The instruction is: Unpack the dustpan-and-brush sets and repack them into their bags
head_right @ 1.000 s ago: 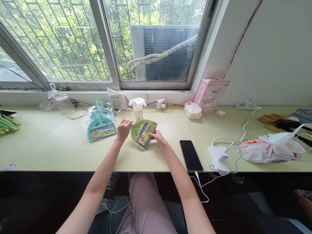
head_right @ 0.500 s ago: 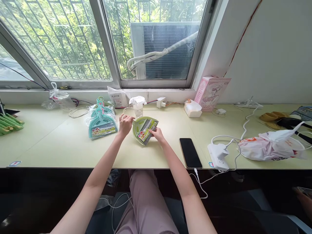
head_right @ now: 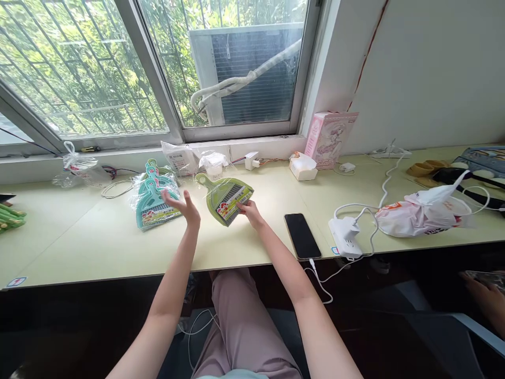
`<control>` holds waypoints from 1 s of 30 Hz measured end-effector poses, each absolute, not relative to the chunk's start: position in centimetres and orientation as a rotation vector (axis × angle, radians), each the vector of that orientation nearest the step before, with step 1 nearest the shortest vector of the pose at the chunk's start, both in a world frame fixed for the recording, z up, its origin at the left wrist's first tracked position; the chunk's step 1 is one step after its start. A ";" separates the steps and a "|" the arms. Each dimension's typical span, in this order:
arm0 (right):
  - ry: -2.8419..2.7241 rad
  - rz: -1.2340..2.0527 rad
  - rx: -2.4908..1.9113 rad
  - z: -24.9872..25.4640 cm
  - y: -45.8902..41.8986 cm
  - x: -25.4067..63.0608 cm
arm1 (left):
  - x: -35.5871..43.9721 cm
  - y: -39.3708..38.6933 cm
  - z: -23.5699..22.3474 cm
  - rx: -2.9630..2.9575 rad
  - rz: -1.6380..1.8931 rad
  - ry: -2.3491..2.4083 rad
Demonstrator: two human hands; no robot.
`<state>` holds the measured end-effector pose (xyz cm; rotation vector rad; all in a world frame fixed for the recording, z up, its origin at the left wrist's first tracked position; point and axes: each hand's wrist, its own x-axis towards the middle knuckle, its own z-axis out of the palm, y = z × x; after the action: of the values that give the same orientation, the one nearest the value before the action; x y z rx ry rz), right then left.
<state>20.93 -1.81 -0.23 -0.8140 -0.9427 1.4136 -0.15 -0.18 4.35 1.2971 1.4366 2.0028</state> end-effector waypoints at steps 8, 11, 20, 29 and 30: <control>-0.910 1.381 -0.793 -0.7 -1.6 21.1 | 3.1 1.3 3.6 1.085 1.473 0.707; -0.810 1.334 -0.777 -1.0 -1.2 21.1 | 4.4 1.0 2.3 1.078 1.447 0.774; -0.587 1.236 -0.742 -0.5 -0.9 21.7 | 4.4 -0.3 1.3 1.338 0.911 0.853; -0.689 1.249 -0.864 -0.5 -1.1 21.0 | 6.6 -0.3 0.8 1.196 1.322 0.708; -0.698 1.245 -0.870 -0.5 -1.1 21.0 | 6.7 -0.4 0.7 1.207 1.328 0.711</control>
<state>20.98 -1.11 -0.50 -0.8699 -0.6980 1.2454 6.71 -0.35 0.72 1.2072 0.7107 1.3282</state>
